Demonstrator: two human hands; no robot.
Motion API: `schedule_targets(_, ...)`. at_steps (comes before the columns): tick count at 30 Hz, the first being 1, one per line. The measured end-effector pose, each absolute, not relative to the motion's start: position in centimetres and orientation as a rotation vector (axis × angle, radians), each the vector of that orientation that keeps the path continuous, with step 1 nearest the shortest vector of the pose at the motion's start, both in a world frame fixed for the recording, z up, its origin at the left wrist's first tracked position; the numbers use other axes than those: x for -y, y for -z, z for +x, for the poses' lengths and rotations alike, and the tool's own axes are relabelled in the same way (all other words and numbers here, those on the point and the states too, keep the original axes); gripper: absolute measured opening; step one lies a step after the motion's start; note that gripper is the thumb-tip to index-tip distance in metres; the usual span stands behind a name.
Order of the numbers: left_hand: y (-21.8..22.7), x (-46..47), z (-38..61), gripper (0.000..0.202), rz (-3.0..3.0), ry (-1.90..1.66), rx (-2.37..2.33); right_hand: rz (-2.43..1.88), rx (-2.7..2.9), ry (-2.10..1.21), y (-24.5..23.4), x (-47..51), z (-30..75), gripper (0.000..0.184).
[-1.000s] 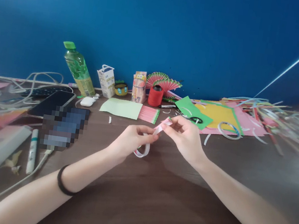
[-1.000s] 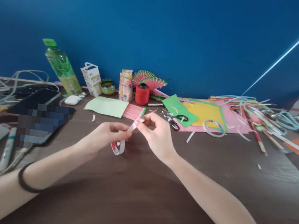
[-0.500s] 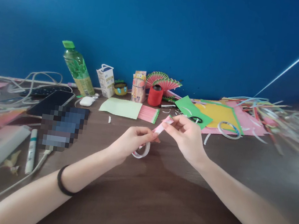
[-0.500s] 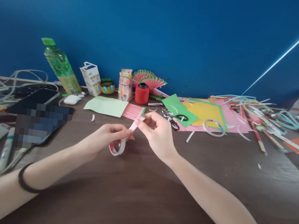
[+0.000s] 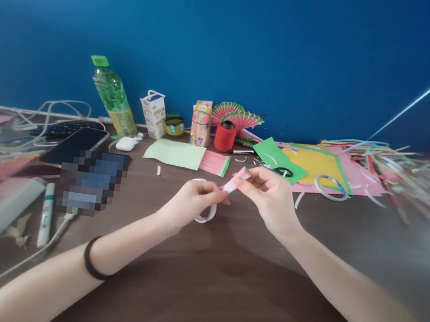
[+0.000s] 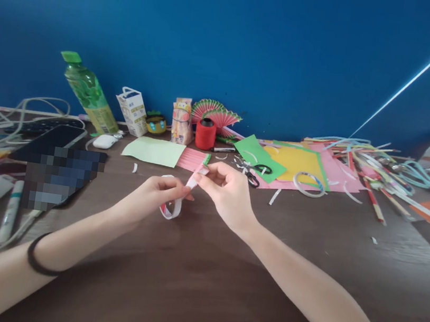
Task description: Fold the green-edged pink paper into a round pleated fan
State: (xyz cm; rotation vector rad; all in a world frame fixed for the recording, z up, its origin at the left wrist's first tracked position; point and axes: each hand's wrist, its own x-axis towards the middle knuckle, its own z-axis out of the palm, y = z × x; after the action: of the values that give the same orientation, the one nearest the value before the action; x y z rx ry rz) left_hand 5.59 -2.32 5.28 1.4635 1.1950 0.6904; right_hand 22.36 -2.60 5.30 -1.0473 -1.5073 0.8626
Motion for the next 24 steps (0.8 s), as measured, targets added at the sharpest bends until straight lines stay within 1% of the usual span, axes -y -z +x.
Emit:
schedule_targets(19,-5.22,2.21,5.55,0.035,1.475,-0.706,-1.195,-1.002,1.453,-0.961,-4.89,2.44,22.45,0.012)
schedule_targets(24,-5.05,2.18,5.4,0.038,1.478,-0.71,-1.182,-0.985,1.43,-1.007,-4.7,2.38,22.49,0.015)
